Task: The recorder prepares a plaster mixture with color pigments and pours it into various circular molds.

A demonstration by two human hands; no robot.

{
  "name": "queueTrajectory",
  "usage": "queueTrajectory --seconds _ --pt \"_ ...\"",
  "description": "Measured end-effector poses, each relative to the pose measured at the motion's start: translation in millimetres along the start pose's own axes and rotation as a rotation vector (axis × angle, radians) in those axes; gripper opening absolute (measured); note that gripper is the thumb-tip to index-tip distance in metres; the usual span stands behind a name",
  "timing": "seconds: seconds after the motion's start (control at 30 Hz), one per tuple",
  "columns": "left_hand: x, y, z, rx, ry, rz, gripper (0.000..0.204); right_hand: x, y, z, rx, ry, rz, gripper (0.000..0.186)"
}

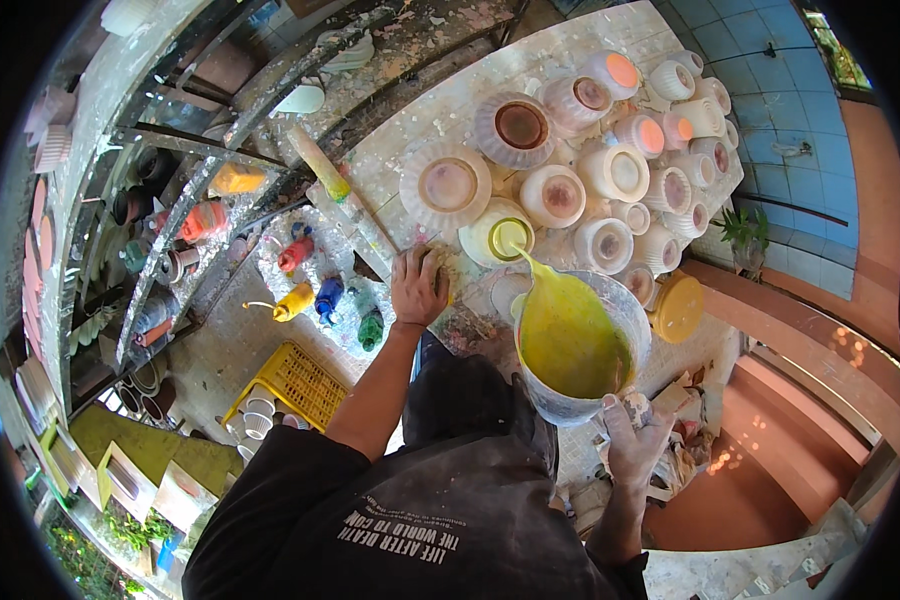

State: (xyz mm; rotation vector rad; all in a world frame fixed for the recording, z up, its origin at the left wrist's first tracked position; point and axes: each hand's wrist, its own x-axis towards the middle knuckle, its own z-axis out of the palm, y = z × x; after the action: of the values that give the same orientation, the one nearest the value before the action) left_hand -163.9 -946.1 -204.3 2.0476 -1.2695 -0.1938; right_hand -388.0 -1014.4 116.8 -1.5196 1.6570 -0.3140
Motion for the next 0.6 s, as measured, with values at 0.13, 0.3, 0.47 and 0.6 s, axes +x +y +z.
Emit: queueTrajectory --seconds 0.13,0.3,0.47,0.6 --pt "0.4 -0.9 -0.2 0.006 -0.003 0.001 0.038 1.0 0.0 -0.6 -0.003 -0.002 0.000 0.027" --pt "1.2 0.2 -0.3 -0.002 0.000 0.009 0.039 1.0 3.6 0.0 -0.018 0.008 0.015 0.027" --pt "-0.4 -1.9 1.1 -0.006 -0.002 0.002 0.039 1.3 4.0 0.5 -0.005 0.005 0.027 0.027" --pt "-0.1 -1.4 1.2 -0.002 0.003 0.015 0.039 1.8 4.8 0.8 -0.015 0.004 0.007 0.026"
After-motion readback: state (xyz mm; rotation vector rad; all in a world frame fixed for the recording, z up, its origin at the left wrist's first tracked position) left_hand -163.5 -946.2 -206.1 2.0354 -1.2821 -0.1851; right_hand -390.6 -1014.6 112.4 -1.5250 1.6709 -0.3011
